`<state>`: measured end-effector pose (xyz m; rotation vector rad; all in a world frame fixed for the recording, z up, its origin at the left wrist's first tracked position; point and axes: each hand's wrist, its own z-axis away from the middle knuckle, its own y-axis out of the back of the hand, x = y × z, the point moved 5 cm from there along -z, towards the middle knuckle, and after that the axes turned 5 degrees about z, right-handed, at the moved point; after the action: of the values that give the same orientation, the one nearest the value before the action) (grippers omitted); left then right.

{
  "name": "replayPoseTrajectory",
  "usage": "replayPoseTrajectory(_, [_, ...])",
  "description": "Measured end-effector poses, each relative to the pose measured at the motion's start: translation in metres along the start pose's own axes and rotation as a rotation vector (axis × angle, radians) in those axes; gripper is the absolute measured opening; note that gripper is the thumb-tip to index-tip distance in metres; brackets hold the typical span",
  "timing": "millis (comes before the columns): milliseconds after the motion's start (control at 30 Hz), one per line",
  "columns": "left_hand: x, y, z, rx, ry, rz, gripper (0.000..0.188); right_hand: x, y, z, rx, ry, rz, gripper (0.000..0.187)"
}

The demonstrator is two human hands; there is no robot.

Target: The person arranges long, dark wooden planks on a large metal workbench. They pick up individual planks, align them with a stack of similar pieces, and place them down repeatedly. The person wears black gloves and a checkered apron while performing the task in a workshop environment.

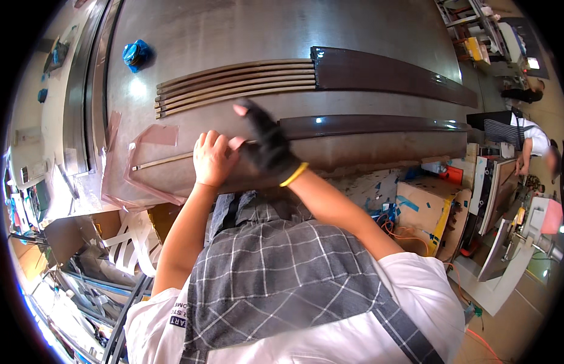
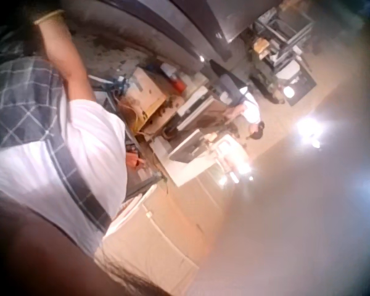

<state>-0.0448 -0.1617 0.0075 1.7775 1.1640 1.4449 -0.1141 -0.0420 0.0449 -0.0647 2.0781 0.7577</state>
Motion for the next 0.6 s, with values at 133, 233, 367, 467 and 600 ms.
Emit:
replayPoseTrajectory(133, [0.000, 0.003, 0.000, 0.030, 0.052, 0.055, 0.034, 0.043, 0.064, 0.013, -0.156, -0.344, 0.530, 0.009])
replayPoseTrajectory(233, [0.000, 0.000, 0.000, 0.022, 0.062, 0.054, 0.034, 0.057, 0.070, 0.017, -0.389, -0.429, 0.590, 0.015])
replayPoseTrajectory(367, [-0.002, 0.000, 0.000, 0.031, 0.059, 0.070, 0.034, 0.049, 0.067, 0.009, -0.531, -0.490, 0.614, 0.019])
replayPoseTrajectory(467, [0.000, 0.000, -0.001, 0.036, 0.059, 0.069, 0.034, 0.059, 0.067, 0.009, -0.547, -0.467, 0.625, 0.021])
replayPoseTrajectory(600, [-0.002, -0.003, 0.001, 0.051, 0.046, 0.067, 0.034, 0.062, 0.068, 0.010, -0.570, -0.462, 0.594, 0.021])
